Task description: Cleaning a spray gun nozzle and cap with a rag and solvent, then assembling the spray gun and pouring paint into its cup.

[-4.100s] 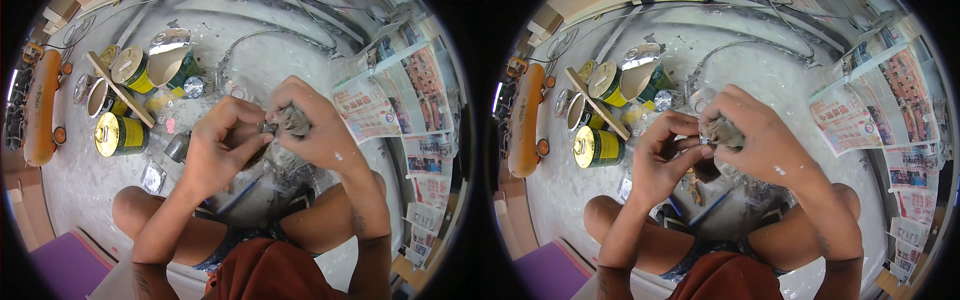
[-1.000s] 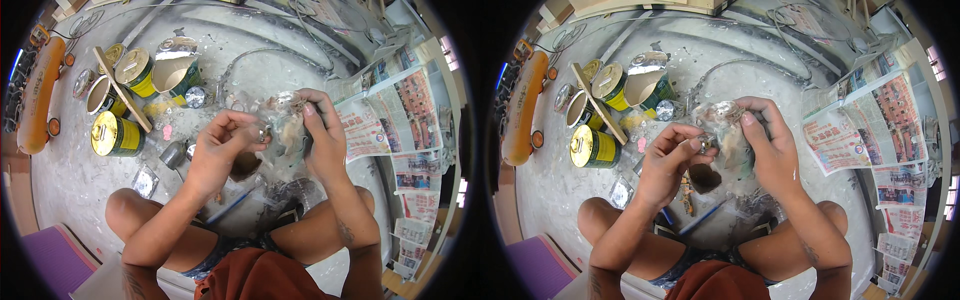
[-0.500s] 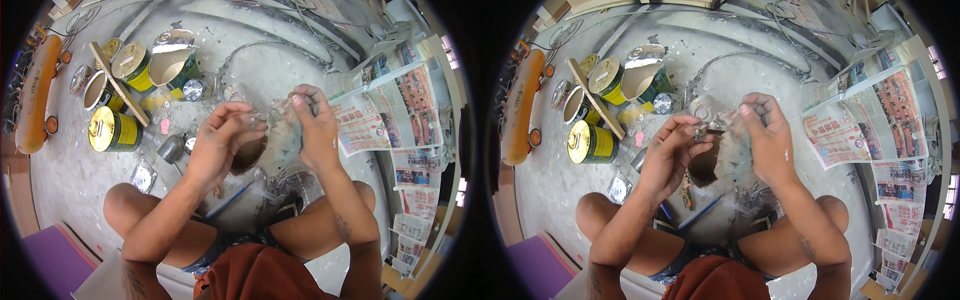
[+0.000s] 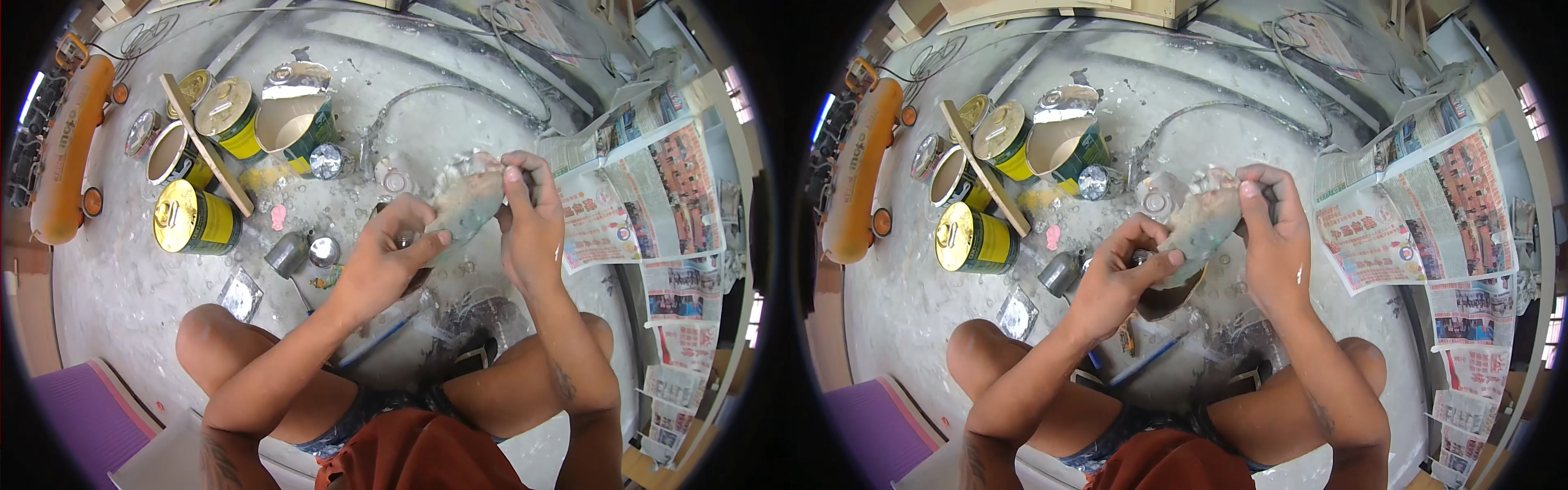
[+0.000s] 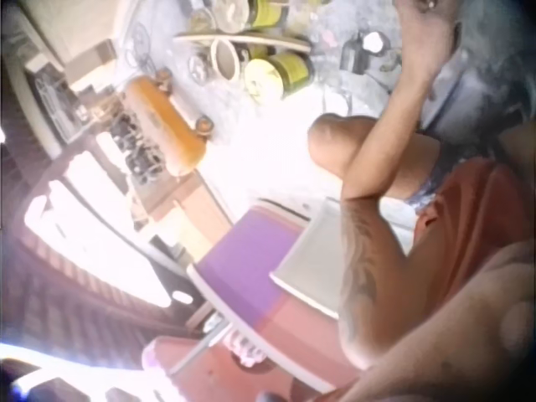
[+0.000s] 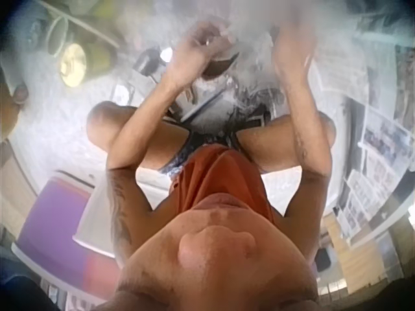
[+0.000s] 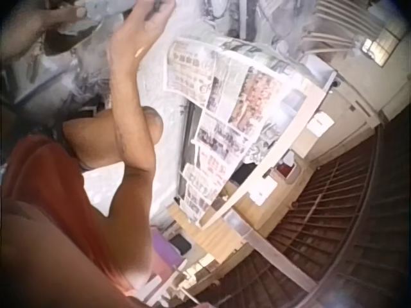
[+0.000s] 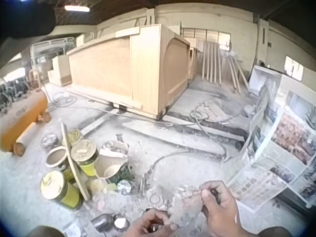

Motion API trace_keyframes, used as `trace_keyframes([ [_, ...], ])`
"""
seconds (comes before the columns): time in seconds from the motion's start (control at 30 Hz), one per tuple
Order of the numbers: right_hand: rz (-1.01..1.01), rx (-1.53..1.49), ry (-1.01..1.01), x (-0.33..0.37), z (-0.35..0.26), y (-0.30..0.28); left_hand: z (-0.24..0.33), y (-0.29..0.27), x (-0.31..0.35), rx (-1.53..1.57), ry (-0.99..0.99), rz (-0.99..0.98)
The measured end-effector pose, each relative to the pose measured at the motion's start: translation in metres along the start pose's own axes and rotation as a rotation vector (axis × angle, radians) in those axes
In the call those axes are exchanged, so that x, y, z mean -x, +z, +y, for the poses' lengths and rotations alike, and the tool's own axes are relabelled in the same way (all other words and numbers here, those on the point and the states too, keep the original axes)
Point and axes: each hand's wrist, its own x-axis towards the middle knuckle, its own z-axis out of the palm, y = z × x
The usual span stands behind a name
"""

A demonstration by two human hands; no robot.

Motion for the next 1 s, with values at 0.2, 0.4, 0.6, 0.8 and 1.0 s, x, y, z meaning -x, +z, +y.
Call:
trace_keyframes([
  [0.2,-0.472,0.764,-0.569,0.013,0.007,-0.001,0.005,-0.005,0.002,0.1,0.142,0.086],
  [0.4,-0.353,0.424,-0.016,0.016,0.019,0.004,0.007,-0.002,-0.001,0.224,0.036,0.089],
  [0.6,-0.179,-0.649,0.598,0.005,0.013,-0.001,0.0,-0.026,-0.01,0.782,0.047,-0.029],
  [0.8,-0.071,-0.714,0.54,0.011,0.009,-0.001,0.005,-0.018,-0.01,0.535,0.085,0.046],
  [1.0,-0.381,0.579,-0.618,0.02,0.003,0.009,0.001,-0.008,-0.005,0.622,0.014,0.08],
])
